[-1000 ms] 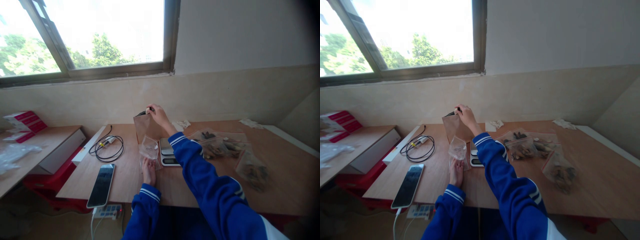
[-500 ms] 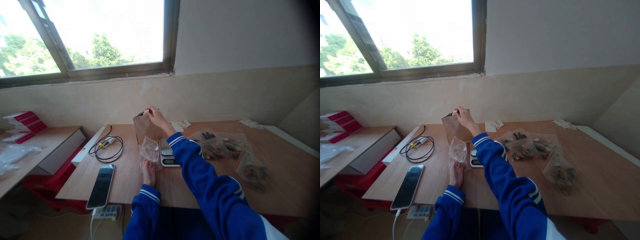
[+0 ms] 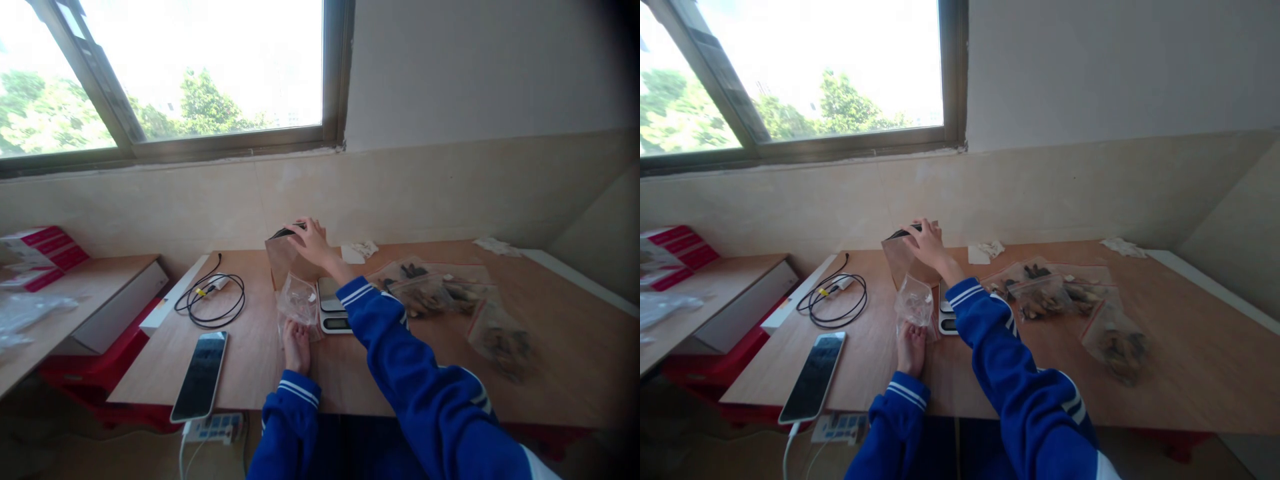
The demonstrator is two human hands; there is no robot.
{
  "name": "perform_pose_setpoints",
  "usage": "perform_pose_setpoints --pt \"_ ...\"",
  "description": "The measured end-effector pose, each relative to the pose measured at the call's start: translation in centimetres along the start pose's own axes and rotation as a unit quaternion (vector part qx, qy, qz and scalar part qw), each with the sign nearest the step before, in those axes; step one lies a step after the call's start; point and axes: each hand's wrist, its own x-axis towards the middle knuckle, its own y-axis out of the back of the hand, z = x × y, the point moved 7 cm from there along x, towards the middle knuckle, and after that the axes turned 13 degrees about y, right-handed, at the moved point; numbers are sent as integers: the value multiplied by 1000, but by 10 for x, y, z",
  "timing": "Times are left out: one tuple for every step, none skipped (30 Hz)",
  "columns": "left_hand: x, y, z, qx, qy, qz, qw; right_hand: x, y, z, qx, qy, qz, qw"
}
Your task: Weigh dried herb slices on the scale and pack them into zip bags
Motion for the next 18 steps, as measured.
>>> perform_pose_setpoints --pt "0 -1 0 5 -5 -6 1000 -8 7 -2 9 -20 27 999" --pt "0 -2 1 9 -10 -12 1000 -18 12 -5 24 -40 48 998" --pt "-1 -3 1 14 -14 -18 1000 -31 16 -7 42 -65 61 995" --pt "-1 -4 1 20 -16 -25 999 -44 16 -10 69 -82 54 993" --pt "-2 -6 1 27 -18 -31 999 -57 13 -12 98 -101 34 989" --pt "-2 -7 1 34 -20 -39 998 -71 10 -13 121 -128 10 984" --pt "-3 -8 1 41 -25 -46 998 -85 5 -13 146 -149 -23 978" --pt "-4 -10 2 49 -33 -52 997 -97 0 -12 172 -166 -52 970" --pt "-5 -10 3 57 -45 -55 996 -107 -2 -9 192 -180 -67 962" --pt "-6 -10 5 66 -58 -54 995 -114 -2 -4 211 -193 -63 956" --pt "-7 -10 7 76 -70 -50 993 -119 2 3 224 -206 -39 952" --pt "-9 -10 8 88 -77 -45 992 -123 8 11 235 -220 0 947" --pt "-10 -10 8 102 -77 -43 991 -127 15 18 243 -233 45 940" --pt "-12 -11 8 115 -73 -45 990 -130 21 25 253 -242 83 933" --pt "-14 -13 7 125 -64 -49 989 -133 25 29 263 -246 108 927" --pt "-17 -14 5 131 -55 -54 988 -137 28 31 274 -250 121 921" --pt "-19 -14 4 131 -48 -54 989 -142 29 31 290 -260 126 912" --pt "-22 -14 4 124 -43 -48 990 -150 27 30 311 -280 126 900"
